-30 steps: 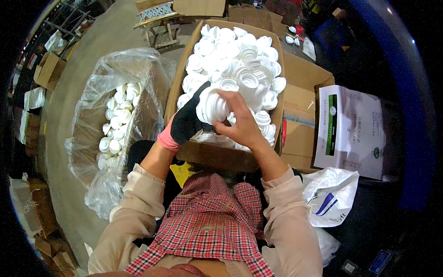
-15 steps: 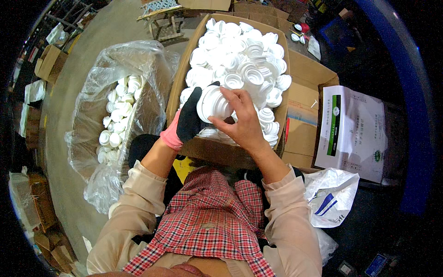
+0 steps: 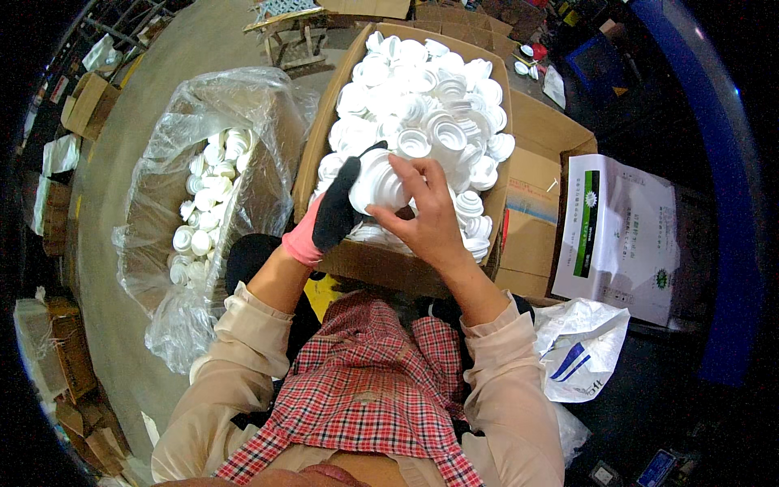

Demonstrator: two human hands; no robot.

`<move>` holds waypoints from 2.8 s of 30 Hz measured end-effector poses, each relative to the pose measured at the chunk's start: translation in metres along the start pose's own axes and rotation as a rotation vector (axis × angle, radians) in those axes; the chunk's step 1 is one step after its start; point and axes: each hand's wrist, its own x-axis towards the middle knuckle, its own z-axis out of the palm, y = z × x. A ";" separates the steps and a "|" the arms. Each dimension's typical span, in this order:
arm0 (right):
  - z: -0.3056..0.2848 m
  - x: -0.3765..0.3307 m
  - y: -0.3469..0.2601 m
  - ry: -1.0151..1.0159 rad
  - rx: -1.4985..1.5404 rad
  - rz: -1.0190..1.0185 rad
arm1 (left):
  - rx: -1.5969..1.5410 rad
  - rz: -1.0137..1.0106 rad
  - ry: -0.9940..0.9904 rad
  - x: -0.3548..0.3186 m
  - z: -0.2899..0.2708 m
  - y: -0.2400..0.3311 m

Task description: The person sits on the floor and repeatedly picks up white plastic cups and lids from a cardboard box. They place a lid onto each cup and then set the assembled unit into a plastic bag. The process is repeated continuously throughout the clip.

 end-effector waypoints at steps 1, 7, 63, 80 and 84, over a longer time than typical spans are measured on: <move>0.002 0.000 0.000 -0.002 0.007 0.014 | -0.316 -0.184 0.037 -0.002 0.001 0.000; -0.006 0.001 0.026 -0.046 0.602 0.201 | 0.144 -0.113 -0.116 -0.003 0.017 0.019; 0.014 -0.009 0.023 -0.193 0.109 -0.131 | -0.023 -0.073 0.115 -0.015 -0.012 0.001; 0.136 -0.016 0.116 -0.483 -0.259 0.069 | 0.113 0.151 0.187 -0.028 -0.107 0.000; 0.095 0.019 0.059 -0.177 0.069 -0.078 | 0.267 -0.133 0.151 -0.029 -0.092 -0.012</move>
